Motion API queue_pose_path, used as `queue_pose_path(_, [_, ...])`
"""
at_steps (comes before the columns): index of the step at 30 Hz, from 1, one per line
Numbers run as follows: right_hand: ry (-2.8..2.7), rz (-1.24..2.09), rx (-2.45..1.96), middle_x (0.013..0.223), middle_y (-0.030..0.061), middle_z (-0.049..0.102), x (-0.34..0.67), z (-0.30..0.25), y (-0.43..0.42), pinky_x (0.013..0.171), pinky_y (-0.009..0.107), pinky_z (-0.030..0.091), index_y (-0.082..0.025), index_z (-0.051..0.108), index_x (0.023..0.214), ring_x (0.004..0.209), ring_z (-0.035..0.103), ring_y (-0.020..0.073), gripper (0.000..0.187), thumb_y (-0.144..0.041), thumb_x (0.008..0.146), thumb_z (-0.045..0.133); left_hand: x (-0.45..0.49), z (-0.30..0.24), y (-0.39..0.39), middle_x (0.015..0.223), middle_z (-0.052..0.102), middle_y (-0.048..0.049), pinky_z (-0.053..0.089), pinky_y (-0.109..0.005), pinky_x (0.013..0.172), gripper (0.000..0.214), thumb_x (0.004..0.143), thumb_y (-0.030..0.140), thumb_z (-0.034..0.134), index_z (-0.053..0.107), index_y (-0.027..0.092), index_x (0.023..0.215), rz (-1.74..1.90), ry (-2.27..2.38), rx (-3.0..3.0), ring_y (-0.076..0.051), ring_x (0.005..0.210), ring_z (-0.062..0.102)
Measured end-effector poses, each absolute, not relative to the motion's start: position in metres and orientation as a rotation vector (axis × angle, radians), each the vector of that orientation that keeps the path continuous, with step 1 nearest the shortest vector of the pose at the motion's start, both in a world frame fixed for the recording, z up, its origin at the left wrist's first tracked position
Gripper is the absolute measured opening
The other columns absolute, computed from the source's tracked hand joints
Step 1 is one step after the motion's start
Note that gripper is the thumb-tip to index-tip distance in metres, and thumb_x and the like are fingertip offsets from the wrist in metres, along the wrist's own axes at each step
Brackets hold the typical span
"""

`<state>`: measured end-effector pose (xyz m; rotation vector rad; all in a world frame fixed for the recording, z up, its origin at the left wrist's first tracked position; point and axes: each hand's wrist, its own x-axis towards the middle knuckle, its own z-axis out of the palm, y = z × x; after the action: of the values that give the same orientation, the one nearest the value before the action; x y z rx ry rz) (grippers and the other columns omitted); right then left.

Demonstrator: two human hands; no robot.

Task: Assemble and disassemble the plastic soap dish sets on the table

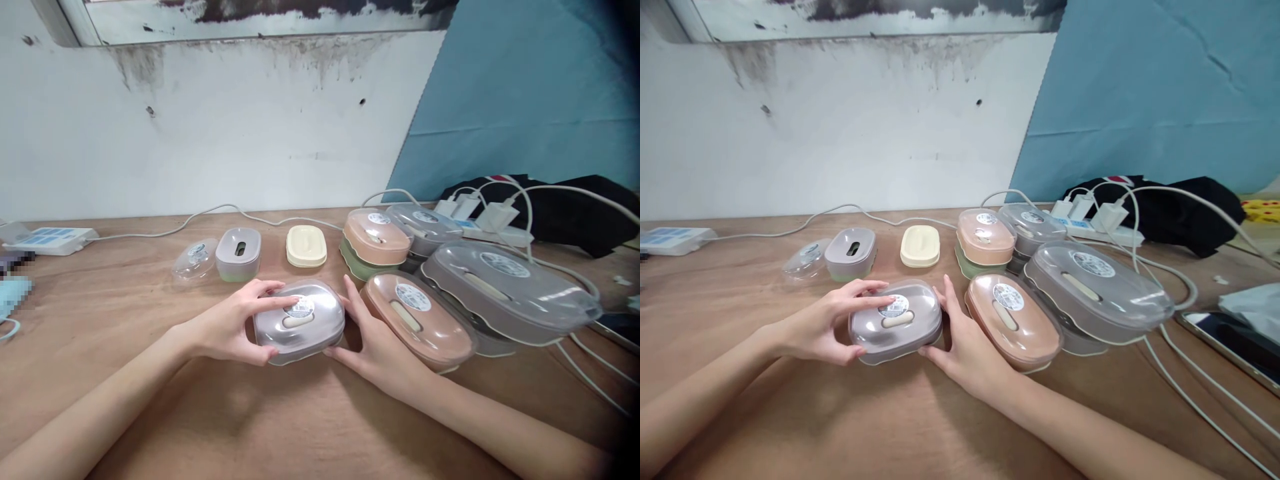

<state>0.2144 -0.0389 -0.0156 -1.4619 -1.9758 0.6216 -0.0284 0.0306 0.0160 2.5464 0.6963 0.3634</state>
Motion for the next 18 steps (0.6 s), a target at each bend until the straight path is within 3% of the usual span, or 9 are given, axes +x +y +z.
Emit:
queue_pose_path(4, [-1.995, 0.606, -1.451, 0.139, 0.0118, 0.041, 0.215, -0.016, -0.040, 0.101, 0.046, 0.036, -0.022, -0.010, 0.142, 0.126, 0.040, 0.0237, 0.096, -0.022, 0.075, 0.059, -0.026, 0.017, 0.026, 0.138, 0.031, -0.0091, 0.033, -0.050, 0.100, 0.077, 0.065, 0.021, 0.068, 0.036, 0.032, 0.134, 0.400, 0.684, 2.608, -0.031, 0.126, 0.031])
queue_pose_path(9, [-2.110, 0.504, -1.448, 0.148, 0.0095, 0.023, 0.215, -0.013, -0.041, 0.105, 0.045, 0.030, -0.027, 0.024, 0.137, 0.134, 0.023, 0.0234, 0.070, -0.019, 0.077, 0.058, -0.023, 0.011, 0.018, 0.140, 0.028, -0.0088, 0.032, -0.053, 0.100, 0.080, 0.065, 0.020, 0.068, 0.032, 0.034, 0.135, 0.443, 0.700, 2.622, -0.033, 0.127, 0.028])
queue_pose_path(13, [-2.146, 0.476, -1.522, 0.148, 0.0125, 0.015, 0.215, -0.003, -0.039, 0.102, 0.044, 0.034, -0.024, 0.029, 0.130, 0.132, 0.028, 0.0252, 0.067, -0.019, 0.072, 0.062, -0.023, -0.001, 0.020, 0.142, 0.019, -0.0094, 0.030, -0.049, 0.104, 0.083, 0.066, 0.024, 0.071, 0.028, 0.031, 0.137, 0.493, 0.645, 2.523, -0.033, 0.132, 0.018])
queue_pose_path(18, [-2.339, 0.609, -1.385, 0.147, 0.0078, 0.011, 0.215, 0.010, -0.041, 0.098, 0.039, 0.040, -0.029, 0.028, 0.131, 0.130, 0.031, 0.0254, 0.074, -0.020, 0.068, 0.066, -0.027, -0.005, 0.028, 0.142, 0.022, -0.0075, 0.027, -0.046, 0.105, 0.081, 0.061, 0.018, 0.073, 0.035, 0.031, 0.132, 0.487, 0.472, 2.481, -0.031, 0.133, 0.019])
